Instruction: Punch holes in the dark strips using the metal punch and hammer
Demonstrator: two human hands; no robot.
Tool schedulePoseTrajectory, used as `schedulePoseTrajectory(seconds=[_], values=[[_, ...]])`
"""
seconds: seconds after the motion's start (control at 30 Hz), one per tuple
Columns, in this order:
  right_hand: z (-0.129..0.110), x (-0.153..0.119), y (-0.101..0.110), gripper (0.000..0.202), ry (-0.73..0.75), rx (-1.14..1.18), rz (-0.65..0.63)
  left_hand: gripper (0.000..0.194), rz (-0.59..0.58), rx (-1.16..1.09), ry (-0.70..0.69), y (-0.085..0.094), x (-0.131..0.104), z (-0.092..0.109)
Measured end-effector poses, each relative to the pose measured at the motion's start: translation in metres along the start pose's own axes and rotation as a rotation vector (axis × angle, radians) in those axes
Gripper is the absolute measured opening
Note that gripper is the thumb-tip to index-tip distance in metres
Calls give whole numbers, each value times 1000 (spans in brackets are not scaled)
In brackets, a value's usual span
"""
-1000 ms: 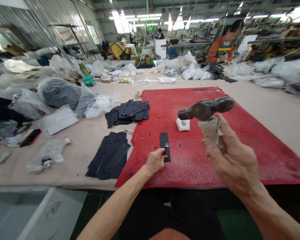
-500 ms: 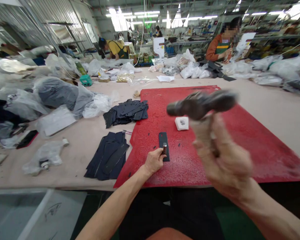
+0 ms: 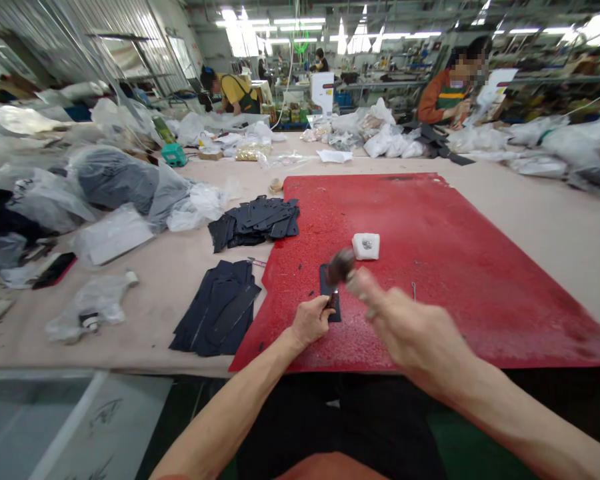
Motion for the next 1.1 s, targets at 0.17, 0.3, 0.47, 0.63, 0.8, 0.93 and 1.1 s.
schedulePoseTrajectory(seconds=[0.17,0.3,0.47,0.63,0.8,0.93,1.1], values=[[17,-11,-14,55,-66,-90,-251,10,7,10,16,2,0,1],[53,-37,-41,56,-435,77,-287,11,17,-19,25,2,-1,2],[101,-84,-98,54,-612,28,-280,9,23,-39,47,2,-1,0],[92,-76,-123,38,-333,-304,-178,12,20,-126,89,3,-1,-6],[55,-53,-171,33,-417,-22,-295,16,20,-193,166,2,-2,-9],[45,-51,-198,39,-470,-39,-331,17,127,-237,297,6,1,-14],[51,-51,-198,44,-490,-30,-366,14,368,-151,487,26,5,-25]])
Point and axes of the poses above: each hand's wrist, its own x-axis towards the middle knuckle, its own y-axis out of the back of the hand, z = x × y, the point moved 2 cm from there along x, towards the middle knuckle, and after that the axes turned 15 degrees about z, right-handed, at the moved point
